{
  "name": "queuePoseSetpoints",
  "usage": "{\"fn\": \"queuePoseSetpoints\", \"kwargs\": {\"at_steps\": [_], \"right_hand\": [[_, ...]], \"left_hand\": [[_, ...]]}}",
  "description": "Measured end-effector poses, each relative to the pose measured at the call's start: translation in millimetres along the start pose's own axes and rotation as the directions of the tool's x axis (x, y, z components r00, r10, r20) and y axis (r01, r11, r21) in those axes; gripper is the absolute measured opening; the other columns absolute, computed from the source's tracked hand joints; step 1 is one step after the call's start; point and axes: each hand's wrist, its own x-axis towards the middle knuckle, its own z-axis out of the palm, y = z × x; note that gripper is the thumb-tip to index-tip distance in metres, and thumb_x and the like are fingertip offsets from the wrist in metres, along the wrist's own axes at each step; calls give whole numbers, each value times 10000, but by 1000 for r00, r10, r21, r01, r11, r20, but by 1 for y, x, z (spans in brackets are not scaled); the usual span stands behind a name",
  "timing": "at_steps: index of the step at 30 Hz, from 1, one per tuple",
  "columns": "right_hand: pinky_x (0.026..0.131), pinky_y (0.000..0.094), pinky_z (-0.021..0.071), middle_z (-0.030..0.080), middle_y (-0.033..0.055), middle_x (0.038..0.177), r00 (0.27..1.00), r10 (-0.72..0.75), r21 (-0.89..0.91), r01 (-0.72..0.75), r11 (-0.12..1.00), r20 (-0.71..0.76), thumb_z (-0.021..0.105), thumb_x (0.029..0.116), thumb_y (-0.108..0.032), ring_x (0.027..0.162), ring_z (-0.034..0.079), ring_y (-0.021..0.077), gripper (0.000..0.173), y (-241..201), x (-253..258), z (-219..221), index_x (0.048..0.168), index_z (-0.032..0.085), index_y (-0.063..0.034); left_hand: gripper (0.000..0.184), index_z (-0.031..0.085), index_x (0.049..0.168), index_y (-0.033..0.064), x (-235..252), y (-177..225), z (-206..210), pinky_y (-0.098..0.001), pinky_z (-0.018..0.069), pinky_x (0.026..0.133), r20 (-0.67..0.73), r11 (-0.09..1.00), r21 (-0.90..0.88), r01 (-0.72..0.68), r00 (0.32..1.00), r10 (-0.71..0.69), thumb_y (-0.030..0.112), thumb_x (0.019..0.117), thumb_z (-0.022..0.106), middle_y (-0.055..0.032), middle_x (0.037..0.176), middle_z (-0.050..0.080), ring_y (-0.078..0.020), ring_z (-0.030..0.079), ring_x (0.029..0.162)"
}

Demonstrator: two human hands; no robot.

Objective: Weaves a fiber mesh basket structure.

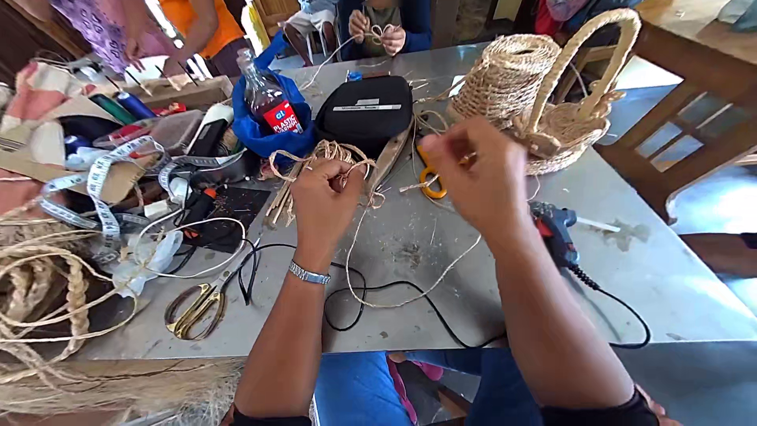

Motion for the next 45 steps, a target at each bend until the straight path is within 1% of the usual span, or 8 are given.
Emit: {"fn": "queuePoseSetpoints", "kwargs": {"at_steps": [5,10,14,20,28,33,36,45], "right_hand": [[667,302,586,679,52,876,946,110,286,-201,937,304,761,929,-348,733,670,117,375,-10,-13,37,1079,628,-31],[670,239,587,681,47,978,965,101,362,-187,913,243,774,913,-204,754,672,83,308,-7,-9,37,1128,629,-38],[676,226,595,728,5,883,963,73,409,-178,895,260,738,941,-181,746,690,53,154,-5,-4,25,1038,718,-62],[666,235,617,744,22,882,927,150,527,-322,787,343,685,984,-125,715,706,79,134,-2,1,15,1056,732,-22],[618,255,603,717,42,827,865,205,539,-453,710,457,709,965,-124,658,682,102,203,1,2,18,1130,678,-9],[679,246,587,714,30,883,849,187,494,-452,743,494,761,899,-73,734,676,90,232,9,5,5,1110,674,-30],[710,242,589,724,29,926,860,175,500,-431,751,479,747,901,-45,775,682,84,206,11,6,2,1102,702,-34],[661,250,600,722,44,900,916,156,505,-338,794,368,752,906,-62,736,690,106,144,8,3,10,1043,714,-35]], "left_hand": [[237,736,917,73,-6,9,2,-198,421,574,52,997,-57,-49,997,52,279,1004,660,-18,814,646,-49,524,636],[222,739,944,96,-6,13,-2,-173,434,535,208,932,-333,143,975,-75,287,1013,649,47,760,664,-12,552,594],[233,742,918,105,-3,13,-6,-165,416,503,322,809,-509,294,937,-137,264,1033,615,52,729,640,-26,520,558],[117,686,919,135,-2,10,-3,-190,520,685,265,779,-584,229,961,-85,209,1004,655,59,856,663,-25,618,760],[275,688,1150,98,-3,15,2,-264,598,837,471,253,-833,491,871,-140,226,1094,451,-22,1076,714,-105,703,963],[321,651,1320,71,-1,15,2,-258,600,815,445,327,-818,474,880,-165,177,1092,452,-5,1075,704,-87,696,901],[296,667,1309,58,-1,13,3,-280,604,851,409,389,-810,439,898,-160,108,1056,522,-40,1195,715,-120,716,963],[196,678,1161,71,-5,11,12,-311,598,856,307,610,-743,276,950,-56,43,968,661,-29,1072,698,-143,695,953]]}}
